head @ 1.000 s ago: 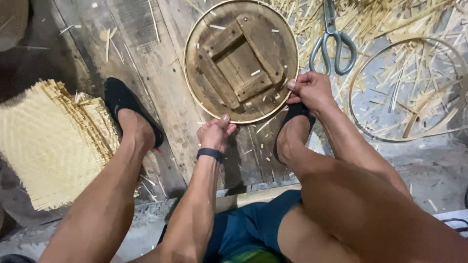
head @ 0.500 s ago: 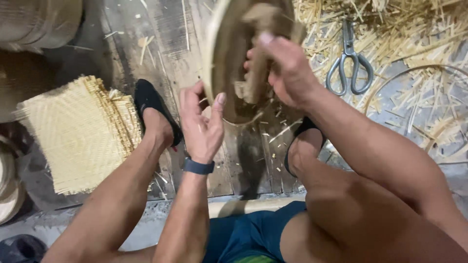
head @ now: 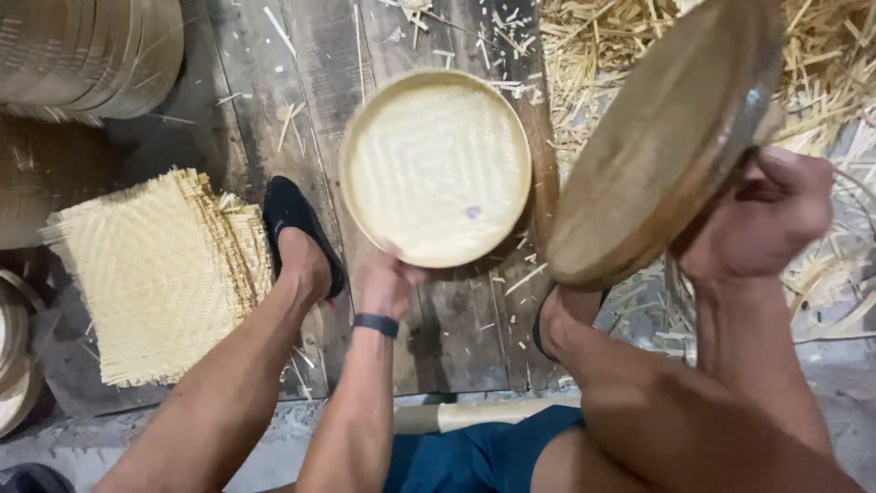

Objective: Trimming excess wicker and assembling a woven tray base into a bamboo frame.

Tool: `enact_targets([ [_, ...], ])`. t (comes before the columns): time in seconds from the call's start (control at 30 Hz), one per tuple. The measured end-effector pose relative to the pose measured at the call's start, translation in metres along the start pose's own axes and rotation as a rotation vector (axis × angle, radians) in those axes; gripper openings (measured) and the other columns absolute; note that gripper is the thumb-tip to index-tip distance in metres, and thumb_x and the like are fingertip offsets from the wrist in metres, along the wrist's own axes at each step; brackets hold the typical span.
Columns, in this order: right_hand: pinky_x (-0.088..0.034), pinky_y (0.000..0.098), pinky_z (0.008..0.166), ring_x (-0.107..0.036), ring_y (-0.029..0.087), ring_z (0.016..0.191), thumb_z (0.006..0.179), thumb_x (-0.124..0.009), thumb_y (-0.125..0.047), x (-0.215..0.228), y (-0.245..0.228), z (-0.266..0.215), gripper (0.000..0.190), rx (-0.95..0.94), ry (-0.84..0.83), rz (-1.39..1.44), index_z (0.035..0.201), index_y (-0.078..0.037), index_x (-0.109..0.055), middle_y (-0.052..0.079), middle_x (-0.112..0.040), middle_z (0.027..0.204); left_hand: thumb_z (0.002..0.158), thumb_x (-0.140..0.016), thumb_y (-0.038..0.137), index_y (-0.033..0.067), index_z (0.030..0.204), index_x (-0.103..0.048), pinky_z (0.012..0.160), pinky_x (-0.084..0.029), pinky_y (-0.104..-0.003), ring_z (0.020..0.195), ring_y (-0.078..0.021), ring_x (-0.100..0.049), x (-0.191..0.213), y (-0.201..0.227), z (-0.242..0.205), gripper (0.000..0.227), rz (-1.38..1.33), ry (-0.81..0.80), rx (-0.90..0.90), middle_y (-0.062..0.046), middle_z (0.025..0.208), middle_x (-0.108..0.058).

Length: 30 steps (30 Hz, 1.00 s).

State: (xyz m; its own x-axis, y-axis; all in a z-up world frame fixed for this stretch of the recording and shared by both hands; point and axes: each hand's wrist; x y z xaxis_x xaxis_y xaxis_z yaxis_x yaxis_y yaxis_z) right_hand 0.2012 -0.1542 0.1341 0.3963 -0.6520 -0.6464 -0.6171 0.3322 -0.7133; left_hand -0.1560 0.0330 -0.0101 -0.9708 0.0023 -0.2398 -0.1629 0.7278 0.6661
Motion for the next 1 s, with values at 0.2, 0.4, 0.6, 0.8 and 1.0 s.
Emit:
enact_targets([
  [0.2, -0.050, 0.0341, 0.109, -0.065, 0.025, 0.113, 0.093, -0.049, -0.025, 0.004, -0.009, 0.001, 0.042, 0.154, 0.127, -0.047, 0.118, 0.002, -0.071, 0.012, -0.069, 0.120, 0.102, -0.046, 0.008, -0.0033, 0.137, -0.045, 0.081, -0.067, -0.045, 0.101, -0.0334, -0.074, 0.032, -0.051, 0.005, 0.037, 0.288, -0.060, 0.712, -0.027, 0.123, -0.067],
  [0.4, -0.050, 0.0349, 0.095, -0.060, 0.024, 0.090, 0.100, -0.056, -0.015, 0.073, 0.014, -0.004, 0.023, 0.198, 0.175, 0.056, 0.081, -0.004, -0.055, 0.009, -0.061, 0.091, 0.097, -0.054, 0.013, 0.0192, 0.152, -0.029, 0.086, -0.067, -0.040, 0.118, -0.0311, -0.066, -0.064, 0.060, 0.100, 0.061, -0.167, -0.044, 0.270, -0.021, 0.141, -0.053],
  [0.6, -0.048, 0.0333, 0.093, -0.056, 0.020, 0.086, 0.097, -0.051, -0.014, 0.033, 0.045, 0.001, 0.020, 0.059, 0.235, 0.065, 0.079, -0.007, -0.053, 0.006, -0.056, 0.088, 0.099, -0.059, 0.025, 0.0000, 0.122, -0.068, 0.083, -0.060, -0.044, 0.101, -0.0298, -0.074, -0.128, 0.056, 0.089, 0.035, 0.594, -0.250, -0.036, -0.019, 0.113, -0.076],
  [0.8, -0.054, 0.0439, 0.099, -0.059, 0.024, 0.088, 0.108, -0.041, -0.031, -0.011, 0.078, 0.008, 0.040, -0.250, -0.172, 0.179, 0.079, -0.011, -0.061, 0.011, -0.058, 0.084, 0.102, -0.053, 0.041, 0.0106, 0.097, -0.071, 0.079, -0.054, -0.036, 0.084, -0.0172, -0.067, -0.097, -0.040, 0.044, 0.036, 0.450, -0.151, 0.400, -0.004, 0.091, -0.073],
  [1.0, -0.045, 0.0423, 0.109, -0.061, 0.021, 0.122, 0.100, -0.027, -0.056, -0.008, 0.111, 0.013, 0.063, -0.468, -0.019, -0.288, 0.135, -0.011, -0.054, 0.010, -0.065, 0.128, 0.091, -0.073, -0.002, -0.0018, 0.122, -0.059, 0.081, -0.052, -0.031, 0.091, -0.0153, -0.059, -0.019, -0.035, 0.108, 0.034, 0.242, 0.183, -0.390, -0.005, 0.102, -0.064],
])
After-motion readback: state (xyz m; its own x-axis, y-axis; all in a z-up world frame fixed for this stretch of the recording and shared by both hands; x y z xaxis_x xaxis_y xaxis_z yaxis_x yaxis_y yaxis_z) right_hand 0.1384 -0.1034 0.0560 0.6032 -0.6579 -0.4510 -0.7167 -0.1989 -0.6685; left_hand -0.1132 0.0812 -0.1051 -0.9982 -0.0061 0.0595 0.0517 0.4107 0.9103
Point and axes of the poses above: each hand's wrist, its own z-axis towards the middle knuckle, its own x-axis out of the back of the hand, y = z × x
